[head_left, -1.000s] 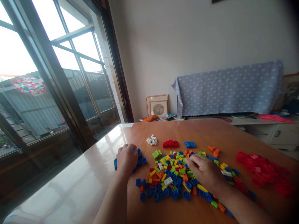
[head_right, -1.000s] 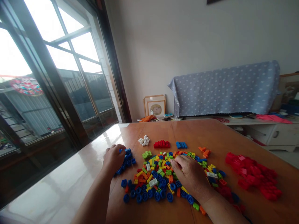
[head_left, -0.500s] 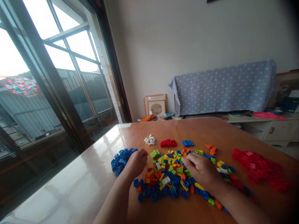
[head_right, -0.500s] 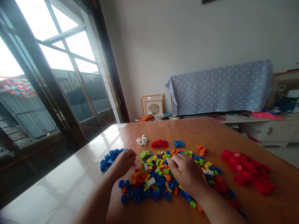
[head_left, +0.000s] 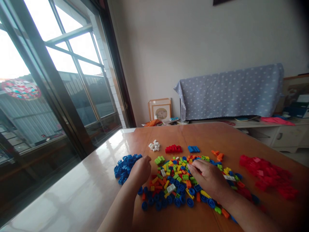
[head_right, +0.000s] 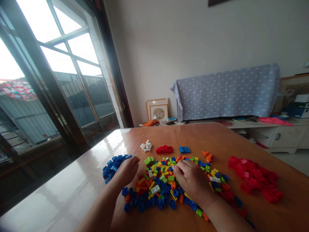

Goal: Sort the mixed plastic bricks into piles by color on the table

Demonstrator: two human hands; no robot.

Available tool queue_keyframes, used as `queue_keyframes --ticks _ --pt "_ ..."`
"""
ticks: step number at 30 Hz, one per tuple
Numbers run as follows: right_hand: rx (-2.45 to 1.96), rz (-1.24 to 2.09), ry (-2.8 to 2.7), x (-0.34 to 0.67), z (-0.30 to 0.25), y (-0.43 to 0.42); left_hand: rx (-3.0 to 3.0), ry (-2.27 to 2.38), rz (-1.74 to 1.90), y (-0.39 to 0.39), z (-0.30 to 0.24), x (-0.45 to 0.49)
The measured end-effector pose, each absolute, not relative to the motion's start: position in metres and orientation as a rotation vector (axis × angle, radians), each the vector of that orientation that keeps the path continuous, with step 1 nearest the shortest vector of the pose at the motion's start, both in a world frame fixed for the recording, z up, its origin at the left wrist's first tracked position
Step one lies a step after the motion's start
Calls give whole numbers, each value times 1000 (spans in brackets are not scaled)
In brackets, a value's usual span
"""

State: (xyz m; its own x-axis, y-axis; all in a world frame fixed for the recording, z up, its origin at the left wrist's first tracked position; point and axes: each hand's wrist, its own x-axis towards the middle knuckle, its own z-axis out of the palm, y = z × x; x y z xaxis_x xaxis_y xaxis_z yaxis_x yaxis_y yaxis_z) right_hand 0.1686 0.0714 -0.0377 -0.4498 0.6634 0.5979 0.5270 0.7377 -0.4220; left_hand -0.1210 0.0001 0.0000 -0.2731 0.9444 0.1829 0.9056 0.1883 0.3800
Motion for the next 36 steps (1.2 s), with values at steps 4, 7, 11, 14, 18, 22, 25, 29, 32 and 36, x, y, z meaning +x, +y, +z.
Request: queue_keyframes --ticks 4,7,11,14,18,22,25,29,32,36 --pt "-902 214 -2157 169 -36 71 1869 2208 847 5 -11 -123" --pt "-907 223 -2153 169 -35 70 1829 2148 846 6 -15 -118" --pt "-903 225 -2146 169 -34 70 1830 2093 804 6 -17 -109" --pt "-907 223 -2152 169 -35 70 1893 2063 775 8 -19 -105" --pt "-914 218 -2155 169 -35 70 1917 2079 753 12 -23 -100" --pt "-914 218 -2153 168 -35 70 1947 2053 737 12 -25 -93" --pt "-917 225 -2150 168 -34 70 2009 1979 740 11 -24 -88" --pt "-916 234 -2140 168 -32 69 2056 1944 718 11 -22 -82" --pt "-919 236 -2134 167 -30 68 2027 1971 681 13 -20 -79" --pt "-911 233 -2130 166 -28 66 2005 1961 670 16 -19 -76"
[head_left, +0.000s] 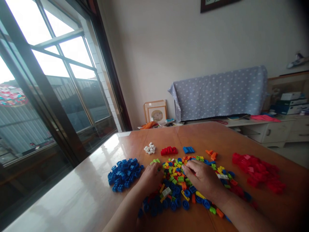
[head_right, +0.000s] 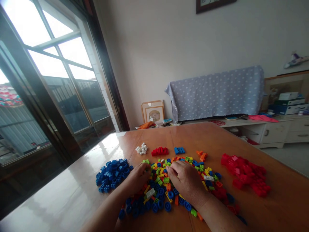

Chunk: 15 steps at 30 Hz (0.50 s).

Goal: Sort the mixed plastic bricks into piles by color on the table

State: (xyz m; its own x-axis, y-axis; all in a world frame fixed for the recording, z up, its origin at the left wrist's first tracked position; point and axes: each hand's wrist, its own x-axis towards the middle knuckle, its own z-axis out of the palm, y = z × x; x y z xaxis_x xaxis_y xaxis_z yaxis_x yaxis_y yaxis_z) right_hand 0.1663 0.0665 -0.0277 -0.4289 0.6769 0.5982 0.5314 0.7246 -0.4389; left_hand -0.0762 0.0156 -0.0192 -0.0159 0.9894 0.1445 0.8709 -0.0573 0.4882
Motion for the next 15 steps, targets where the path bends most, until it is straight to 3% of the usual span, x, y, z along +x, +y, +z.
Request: queue_keyframes --ticks 15 --pt "-926 246 -2128 167 -27 66 2116 1868 661 12 -25 -61"
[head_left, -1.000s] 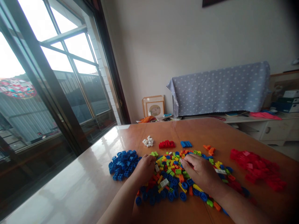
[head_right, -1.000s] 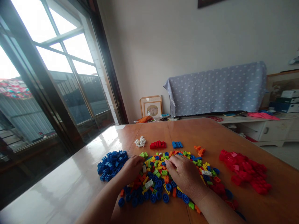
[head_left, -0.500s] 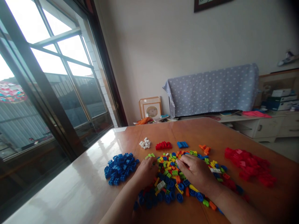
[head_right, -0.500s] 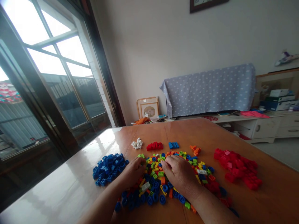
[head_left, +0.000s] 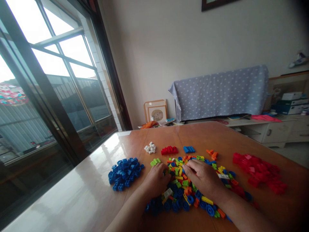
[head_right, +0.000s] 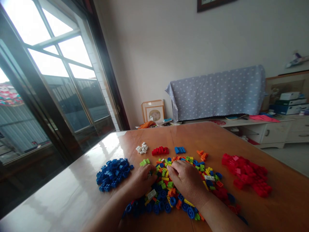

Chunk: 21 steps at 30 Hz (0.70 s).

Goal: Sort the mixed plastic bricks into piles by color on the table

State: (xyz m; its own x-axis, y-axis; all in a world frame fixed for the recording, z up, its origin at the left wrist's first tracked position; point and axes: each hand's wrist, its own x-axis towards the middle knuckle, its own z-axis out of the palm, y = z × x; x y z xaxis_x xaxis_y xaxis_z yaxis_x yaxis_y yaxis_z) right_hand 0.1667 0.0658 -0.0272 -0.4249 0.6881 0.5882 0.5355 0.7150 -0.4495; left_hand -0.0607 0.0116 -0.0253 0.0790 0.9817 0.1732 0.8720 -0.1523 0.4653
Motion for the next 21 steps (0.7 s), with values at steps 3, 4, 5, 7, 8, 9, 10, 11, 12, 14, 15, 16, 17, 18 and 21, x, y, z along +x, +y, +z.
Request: queue_keyframes --ticks 3,4,5,7,8,9,10,11,12,14,15,16,17,18,21 --pt "-934 265 -2139 168 -30 67 2149 1858 672 8 -23 -58" --pt "-930 270 -2144 168 -31 67 2157 1857 674 6 -22 -58" --pt "-926 274 -2145 168 -32 68 2160 1857 679 5 -20 -58" --pt "-925 276 -2140 169 -32 69 2163 1844 713 3 -17 -60" --pt "-927 275 -2136 169 -32 69 2159 1833 747 3 -16 -62" --pt "-930 273 -2134 170 -32 70 2144 1825 790 4 -16 -64" --pt "-932 272 -2131 170 -31 71 2122 1822 834 5 -16 -67" --pt "-932 272 -2128 170 -30 71 2095 1822 868 6 -16 -70" --pt "-931 273 -2121 171 -29 72 2069 1828 890 8 -17 -73" --pt "-927 276 -2080 173 -26 72 2041 1852 896 11 -19 -78" --pt "-925 277 -2045 175 -24 72 2044 1866 887 12 -20 -79" --pt "-925 279 -2001 177 -22 73 2055 1881 876 12 -20 -80" --pt "-930 283 -1947 180 -19 73 2070 1897 866 12 -21 -80" --pt "-943 293 -1883 183 -16 75 2087 1913 855 12 -21 -79" --pt "-1018 422 -1602 195 -11 83 2123 1961 821 12 -22 -76"
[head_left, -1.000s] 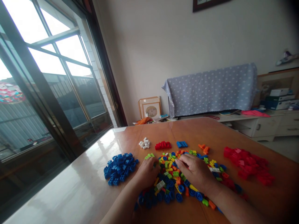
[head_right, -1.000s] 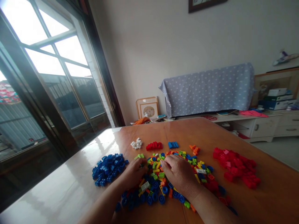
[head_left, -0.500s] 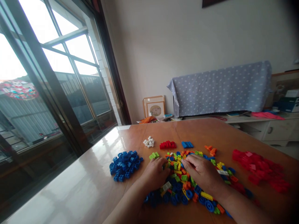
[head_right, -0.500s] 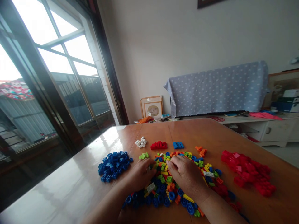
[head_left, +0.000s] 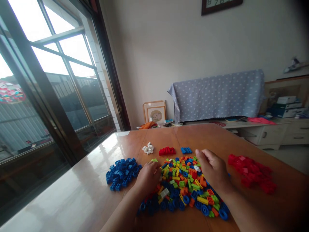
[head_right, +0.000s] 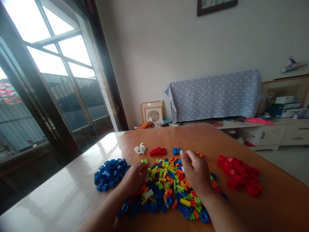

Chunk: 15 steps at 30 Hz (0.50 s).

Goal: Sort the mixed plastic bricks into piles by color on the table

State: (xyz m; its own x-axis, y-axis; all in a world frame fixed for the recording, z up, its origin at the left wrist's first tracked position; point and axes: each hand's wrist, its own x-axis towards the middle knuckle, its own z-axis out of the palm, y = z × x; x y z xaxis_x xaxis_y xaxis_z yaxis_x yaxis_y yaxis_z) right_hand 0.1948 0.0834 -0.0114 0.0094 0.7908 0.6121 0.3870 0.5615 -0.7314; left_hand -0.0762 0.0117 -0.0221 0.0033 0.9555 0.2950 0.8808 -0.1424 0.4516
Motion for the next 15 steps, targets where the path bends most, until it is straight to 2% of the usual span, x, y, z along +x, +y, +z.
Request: queue_keyframes --ticks 7,15 --pt "-987 909 -712 219 -18 126 2157 2058 686 14 -23 -67" --pt "-839 1140 -548 229 -23 141 2183 2265 455 36 -8 -58"
